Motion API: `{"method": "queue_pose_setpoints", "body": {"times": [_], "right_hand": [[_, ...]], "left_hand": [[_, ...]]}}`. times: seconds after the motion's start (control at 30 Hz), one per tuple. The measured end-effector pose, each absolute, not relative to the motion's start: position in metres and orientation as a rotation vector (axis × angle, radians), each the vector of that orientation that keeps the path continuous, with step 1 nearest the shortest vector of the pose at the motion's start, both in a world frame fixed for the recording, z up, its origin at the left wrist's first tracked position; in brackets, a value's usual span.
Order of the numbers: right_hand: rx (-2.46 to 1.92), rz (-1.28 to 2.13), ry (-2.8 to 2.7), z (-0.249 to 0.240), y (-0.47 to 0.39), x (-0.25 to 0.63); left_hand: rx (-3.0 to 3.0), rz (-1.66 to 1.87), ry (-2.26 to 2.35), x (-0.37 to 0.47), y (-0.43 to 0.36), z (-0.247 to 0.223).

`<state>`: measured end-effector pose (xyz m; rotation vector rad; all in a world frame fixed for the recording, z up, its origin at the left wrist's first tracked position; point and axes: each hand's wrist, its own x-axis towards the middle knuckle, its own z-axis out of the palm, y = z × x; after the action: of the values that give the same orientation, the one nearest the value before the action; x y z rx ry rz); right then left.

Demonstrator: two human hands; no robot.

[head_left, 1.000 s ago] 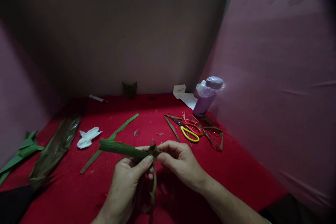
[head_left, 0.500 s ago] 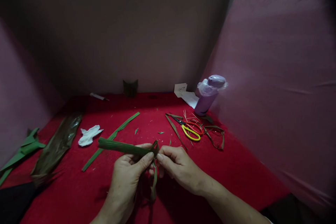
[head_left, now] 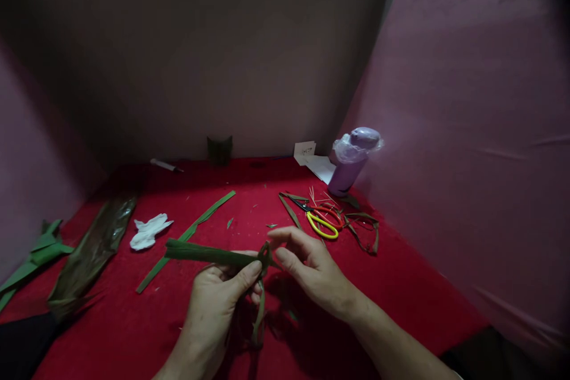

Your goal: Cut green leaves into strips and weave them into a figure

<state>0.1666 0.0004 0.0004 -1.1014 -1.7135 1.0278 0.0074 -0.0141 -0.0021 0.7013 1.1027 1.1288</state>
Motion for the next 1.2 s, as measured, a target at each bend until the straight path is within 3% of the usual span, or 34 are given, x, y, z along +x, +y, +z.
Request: {"method": "queue_pose_setpoints", "body": {"times": [0.2,0.47,0.6,0.83,1.2], "right_hand": [[-0.997,0.982,-1.680,0.008,0.000,0.162],[-0.979,1.305,-1.260,0.004,0.001,0.153],[-1.046,1.310,-1.140,0.000,0.002,0.147],[-1.047,1.217,-1.302,-0.004,-0.001,0.150],[-1.080,1.054,-1.510,-0.008,-0.009,0.147]], "left_hand": [[0.785,1.120,1.081,0.011,-0.017,-0.001],[0.998,1.094,1.119,0.014,-0.021,0.004],[1.046,1.091,1.204,0.014,-0.020,0.003],[0.733,1.124,1.126,0.012,-0.016,-0.003],[0.707,1.158,1.093,0.007,-0.018,-0.001]]}}
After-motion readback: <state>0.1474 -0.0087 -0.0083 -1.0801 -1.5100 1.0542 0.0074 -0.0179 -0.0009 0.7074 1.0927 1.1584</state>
